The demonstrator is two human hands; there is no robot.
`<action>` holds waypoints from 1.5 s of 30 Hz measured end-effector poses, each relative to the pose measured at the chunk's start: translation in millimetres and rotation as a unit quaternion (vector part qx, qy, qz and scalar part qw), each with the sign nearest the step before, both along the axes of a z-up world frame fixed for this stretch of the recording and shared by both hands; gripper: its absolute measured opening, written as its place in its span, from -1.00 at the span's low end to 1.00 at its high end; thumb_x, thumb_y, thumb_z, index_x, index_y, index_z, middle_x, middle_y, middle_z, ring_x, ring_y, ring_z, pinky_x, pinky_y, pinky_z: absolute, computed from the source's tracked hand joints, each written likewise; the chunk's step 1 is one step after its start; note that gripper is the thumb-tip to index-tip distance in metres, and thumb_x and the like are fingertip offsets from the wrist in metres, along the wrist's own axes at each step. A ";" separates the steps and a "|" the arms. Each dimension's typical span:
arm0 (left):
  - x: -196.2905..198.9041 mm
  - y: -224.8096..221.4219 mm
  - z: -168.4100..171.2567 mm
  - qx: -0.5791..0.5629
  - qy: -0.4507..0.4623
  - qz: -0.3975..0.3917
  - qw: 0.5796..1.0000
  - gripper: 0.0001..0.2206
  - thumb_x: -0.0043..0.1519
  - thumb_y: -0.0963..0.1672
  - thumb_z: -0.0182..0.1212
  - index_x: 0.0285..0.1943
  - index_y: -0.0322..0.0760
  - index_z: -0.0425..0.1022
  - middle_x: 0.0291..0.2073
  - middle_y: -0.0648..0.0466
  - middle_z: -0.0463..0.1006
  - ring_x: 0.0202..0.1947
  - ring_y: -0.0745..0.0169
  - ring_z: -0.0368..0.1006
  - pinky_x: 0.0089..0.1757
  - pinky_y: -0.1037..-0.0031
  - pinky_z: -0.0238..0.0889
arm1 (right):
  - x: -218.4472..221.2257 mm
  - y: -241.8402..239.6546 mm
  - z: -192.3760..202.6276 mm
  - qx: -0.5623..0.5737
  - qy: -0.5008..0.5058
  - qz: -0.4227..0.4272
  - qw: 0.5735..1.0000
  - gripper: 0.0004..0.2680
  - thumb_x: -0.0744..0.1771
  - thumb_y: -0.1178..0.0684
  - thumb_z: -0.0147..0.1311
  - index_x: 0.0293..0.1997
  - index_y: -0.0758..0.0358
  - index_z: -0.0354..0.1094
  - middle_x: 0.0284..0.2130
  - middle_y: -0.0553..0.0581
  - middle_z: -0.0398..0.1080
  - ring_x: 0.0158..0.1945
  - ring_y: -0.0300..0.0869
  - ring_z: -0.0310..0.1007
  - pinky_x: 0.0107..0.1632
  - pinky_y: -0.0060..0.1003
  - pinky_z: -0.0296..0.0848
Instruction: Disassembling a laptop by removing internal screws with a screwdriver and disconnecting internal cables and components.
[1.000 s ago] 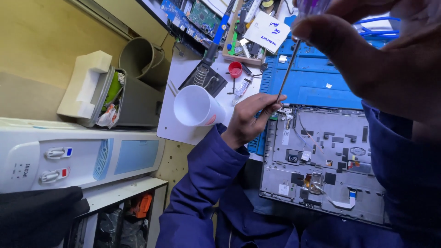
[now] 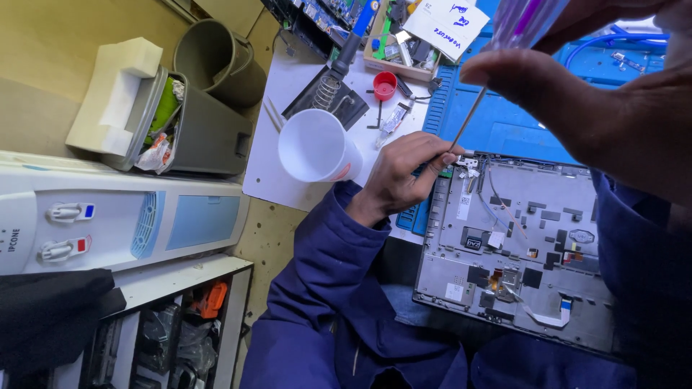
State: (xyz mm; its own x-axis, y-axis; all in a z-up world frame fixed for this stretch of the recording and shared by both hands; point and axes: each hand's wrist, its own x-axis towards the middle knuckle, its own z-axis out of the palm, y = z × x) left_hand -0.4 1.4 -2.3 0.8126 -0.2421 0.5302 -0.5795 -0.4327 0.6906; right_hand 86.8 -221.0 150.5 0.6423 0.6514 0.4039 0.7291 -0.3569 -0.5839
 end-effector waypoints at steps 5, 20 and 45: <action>0.7 0.6 -0.5 0.007 -0.002 0.001 1.000 -0.85 0.41 -0.19 0.07 -0.03 -0.36 0.56 -0.19 -0.01 0.66 -0.16 0.01 0.60 -0.08 0.25 0.48 | 17.6 -1.7 -50.8 0.035 0.152 0.246 0.957 -0.69 0.48 0.07 -0.40 0.41 0.33 -0.03 0.33 0.31 0.11 0.43 0.00 0.12 0.48 -0.11 0.16; -1.4 2.5 20.3 -0.094 0.069 -0.032 0.993 -0.74 0.48 -0.11 0.13 0.34 -0.10 0.41 0.03 0.11 0.66 0.10 0.15 0.65 0.17 0.28 0.56 | 20.6 18.3 -5.7 0.280 0.313 0.230 0.878 -0.48 0.42 -0.35 -0.20 0.43 0.25 0.08 0.30 0.49 0.32 0.24 0.25 0.61 0.37 -0.18 0.64; -7.6 -22.1 37.6 -0.182 0.039 0.050 0.981 -0.73 0.38 -0.27 0.22 0.23 -0.18 0.55 -0.09 0.02 0.71 -0.01 0.03 0.66 0.00 0.25 0.58 | -14.0 28.3 39.0 0.112 0.072 0.114 0.984 -0.76 0.50 0.15 0.09 0.26 0.29 0.07 0.18 0.35 0.42 0.31 0.10 0.54 0.38 -0.01 0.53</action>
